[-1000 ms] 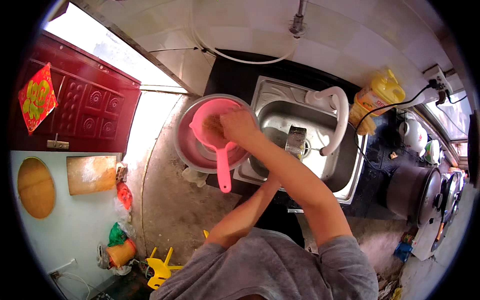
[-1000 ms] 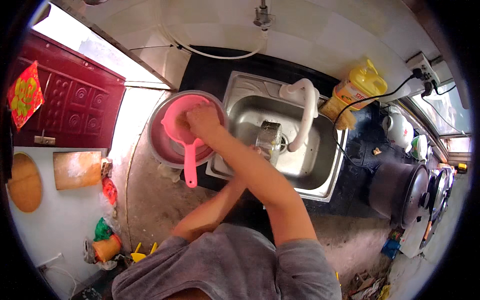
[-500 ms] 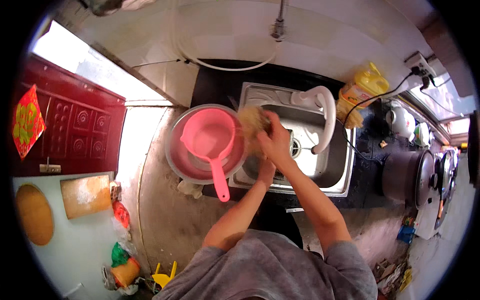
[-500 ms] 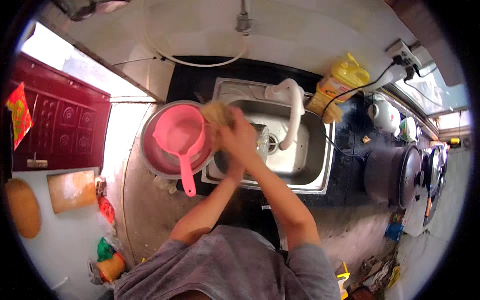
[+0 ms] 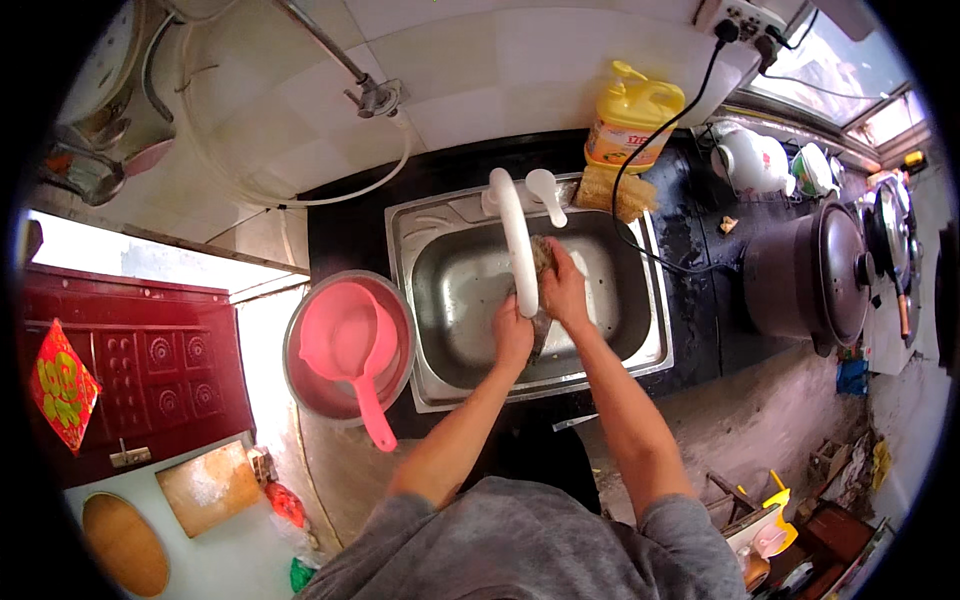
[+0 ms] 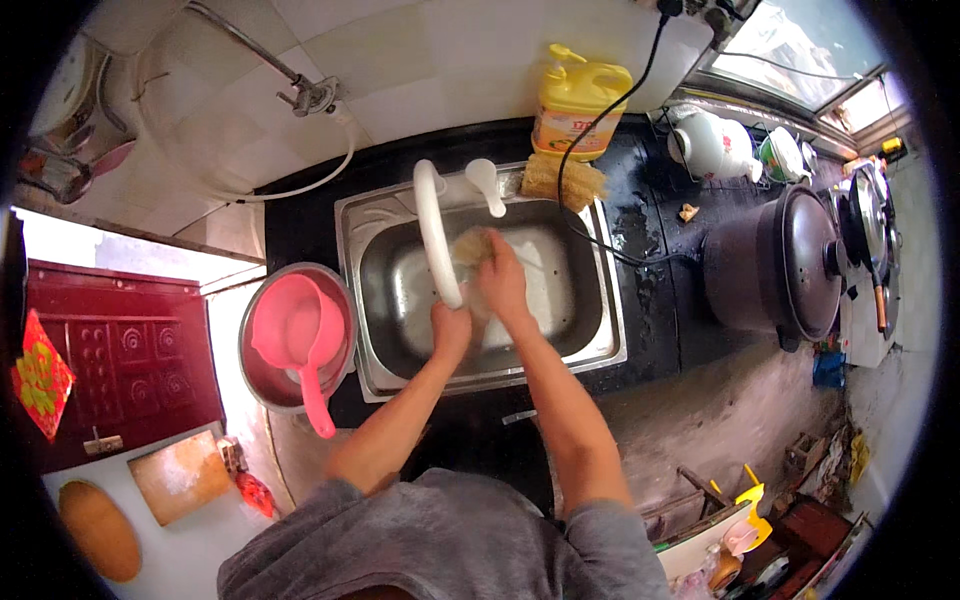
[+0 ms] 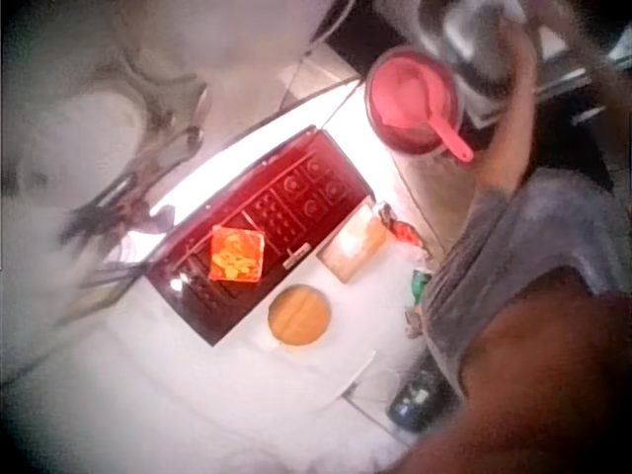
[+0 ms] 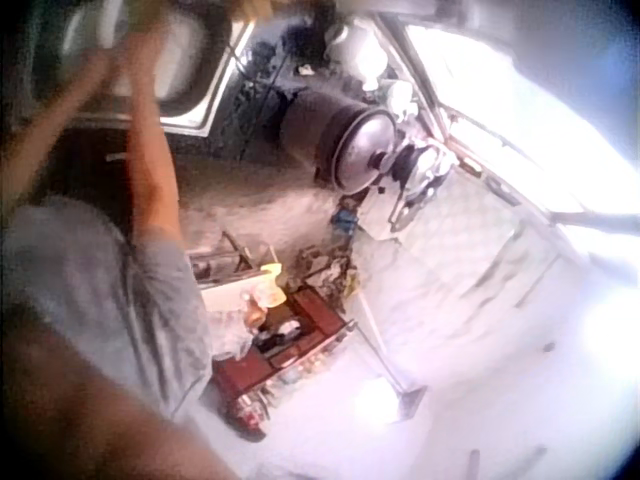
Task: The person scrubs a large metal pot with a sponge and water, repeatedly rinsing the sponge at the sink. They then move to a table, pick up a metal bowl containing yellow food pieces, and walk outside to pour the contents into a larger container.
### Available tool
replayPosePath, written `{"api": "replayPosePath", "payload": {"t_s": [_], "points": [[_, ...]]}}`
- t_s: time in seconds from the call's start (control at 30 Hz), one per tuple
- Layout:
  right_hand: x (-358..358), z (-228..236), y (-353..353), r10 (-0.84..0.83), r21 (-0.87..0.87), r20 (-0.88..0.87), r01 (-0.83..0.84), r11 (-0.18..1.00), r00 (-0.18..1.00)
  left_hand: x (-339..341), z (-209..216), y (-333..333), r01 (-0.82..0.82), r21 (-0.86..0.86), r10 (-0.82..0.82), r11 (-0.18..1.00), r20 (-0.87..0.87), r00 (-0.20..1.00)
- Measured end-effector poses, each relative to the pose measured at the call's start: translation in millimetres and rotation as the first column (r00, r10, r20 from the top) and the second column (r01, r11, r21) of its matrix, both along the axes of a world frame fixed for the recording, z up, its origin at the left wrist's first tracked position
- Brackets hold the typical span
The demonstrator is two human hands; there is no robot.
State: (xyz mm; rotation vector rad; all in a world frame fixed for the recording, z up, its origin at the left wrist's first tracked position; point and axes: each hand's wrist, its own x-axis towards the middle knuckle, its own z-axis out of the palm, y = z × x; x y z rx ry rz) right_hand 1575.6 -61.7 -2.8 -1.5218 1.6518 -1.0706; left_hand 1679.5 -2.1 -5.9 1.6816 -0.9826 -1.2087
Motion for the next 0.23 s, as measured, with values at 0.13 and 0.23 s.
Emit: {"api": "replayPosePath", "payload": {"t_s": [0.13,0.23], "points": [[-5.4,19.7,-22.1,-0.110,0.078,0.264,0.092,0.993,0.958,-3.6,-8.7,6.0,-0.093,-0.031,0.095,0.995,0.034,0.995],[-5.0,15.3,-26.6,-0.169,0.097,0.328,0.145,0.985,0.929,-10.6,9.3,1.4,-0.105,-0.116,0.112,0.988,0.051,0.992]]}}
